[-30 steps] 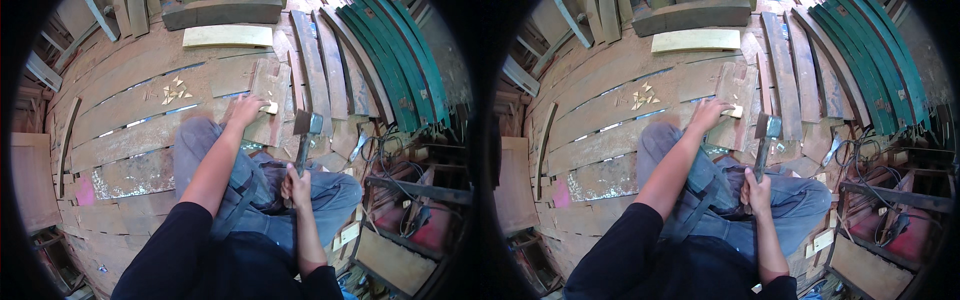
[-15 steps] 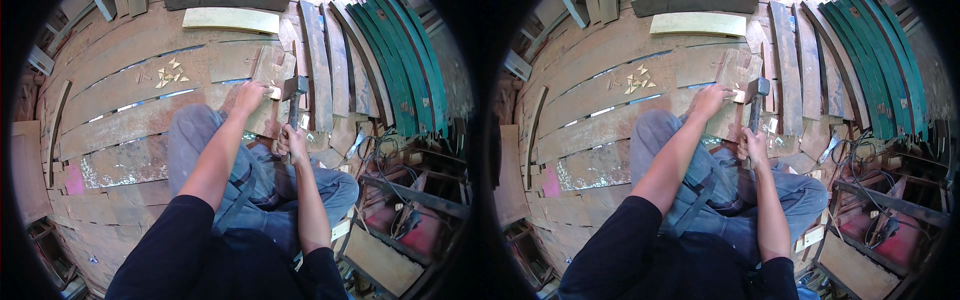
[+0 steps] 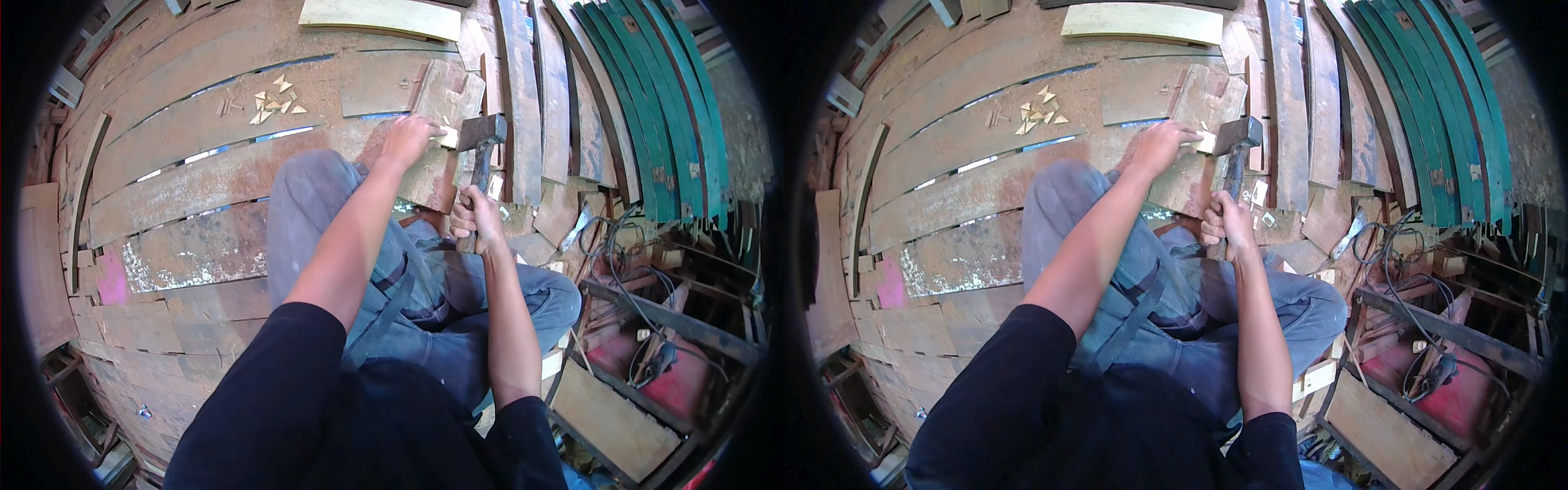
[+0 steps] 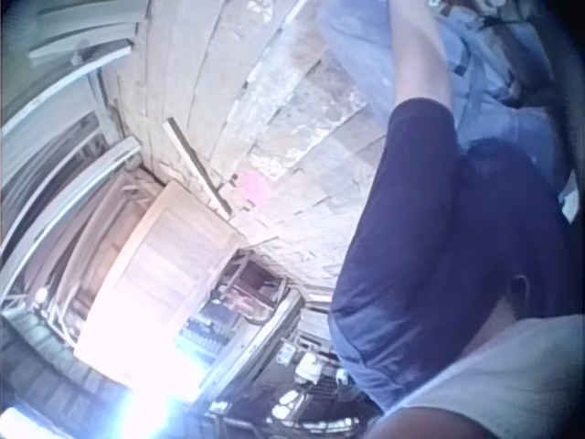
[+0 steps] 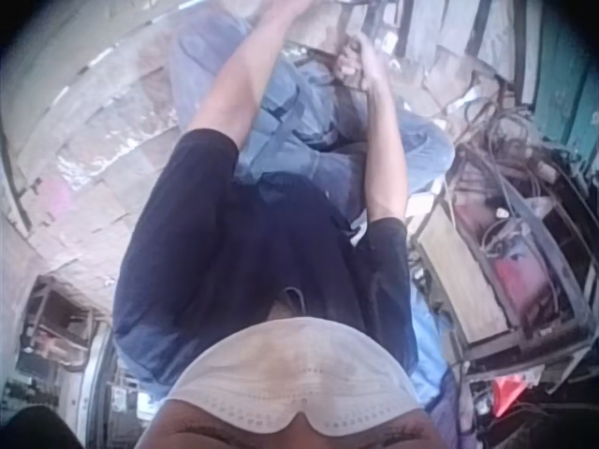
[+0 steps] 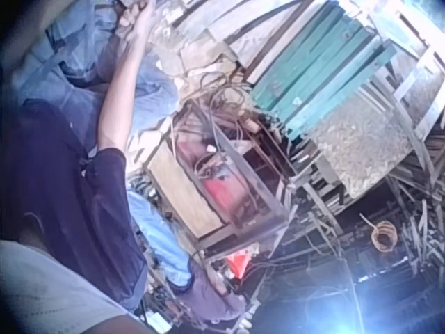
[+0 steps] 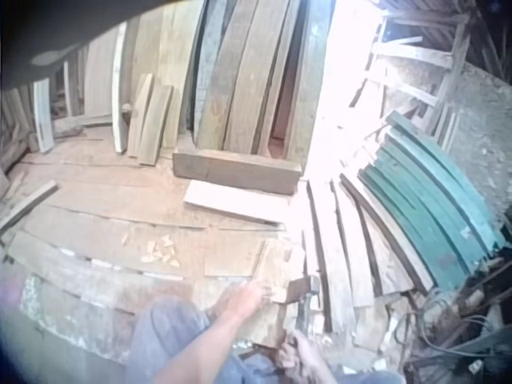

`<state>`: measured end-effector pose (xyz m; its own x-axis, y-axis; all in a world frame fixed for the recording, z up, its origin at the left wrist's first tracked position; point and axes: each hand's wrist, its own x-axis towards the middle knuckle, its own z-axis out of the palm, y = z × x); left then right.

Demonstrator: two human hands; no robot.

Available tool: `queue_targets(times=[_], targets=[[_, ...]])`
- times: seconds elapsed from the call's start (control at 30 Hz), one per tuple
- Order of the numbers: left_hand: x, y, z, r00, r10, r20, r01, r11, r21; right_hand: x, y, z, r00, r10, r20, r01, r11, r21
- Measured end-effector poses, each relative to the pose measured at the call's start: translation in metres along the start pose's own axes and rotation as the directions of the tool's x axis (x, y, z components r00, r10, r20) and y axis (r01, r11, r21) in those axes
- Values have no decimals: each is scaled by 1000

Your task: Shaping a small piece of wood using an axe and striking it with a mallet.

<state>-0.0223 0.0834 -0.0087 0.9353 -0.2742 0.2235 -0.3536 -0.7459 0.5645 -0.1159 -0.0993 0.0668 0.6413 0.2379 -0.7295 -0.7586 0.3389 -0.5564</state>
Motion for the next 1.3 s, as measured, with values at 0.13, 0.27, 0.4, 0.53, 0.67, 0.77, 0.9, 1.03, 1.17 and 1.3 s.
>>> queue_targets(times=[0.13, 0.27, 0.4, 0.53, 0.67, 0.77, 0.9, 1.03, 1.17, 1.3], targets=[[2, -2, 0, 1000, -6, -8, 6, 999, 43, -5, 1, 9, 993, -59, -103, 39, 982, -186], [4, -4, -4, 999, -1, 37, 0, 1000, 16, 5, 22, 9, 961, -229, -155, 138, 881, -452], [-4, 1, -12, 1000, -25, 10, 26, 998, -63, 19, 34, -16, 976, -188, -106, 130, 906, -404], [-15, -4, -5, 972, -222, 83, 233, 960, -156, 18, 29, -17, 980, -169, -104, 119, 920, -372], [-15, -14, 6, 978, -209, 4, 205, 957, -205, -8, -11, 2, 908, -387, -157, 201, 735, -648], [-6, -6, 7, 982, -187, 14, 184, 952, -244, -32, -55, 14, 699, -714, -41, 503, 531, -682], [3, -19, 1, 976, -209, 61, 217, 949, -228, -105, -117, 90, 558, -814, 159, 805, 485, -342], [3, -15, 3, 966, -246, 75, 257, 922, -290, -123, -124, 101, 458, -862, 216, 889, 443, -116], [-2, -19, 2, 964, -255, 76, 266, 915, -303, -88, -84, 79, 468, -844, 263, 881, 423, -210], [7, -2, -5, 968, -224, 115, 246, 939, -239, 1, 11, -5, 753, -622, -214, 398, 690, -604]])
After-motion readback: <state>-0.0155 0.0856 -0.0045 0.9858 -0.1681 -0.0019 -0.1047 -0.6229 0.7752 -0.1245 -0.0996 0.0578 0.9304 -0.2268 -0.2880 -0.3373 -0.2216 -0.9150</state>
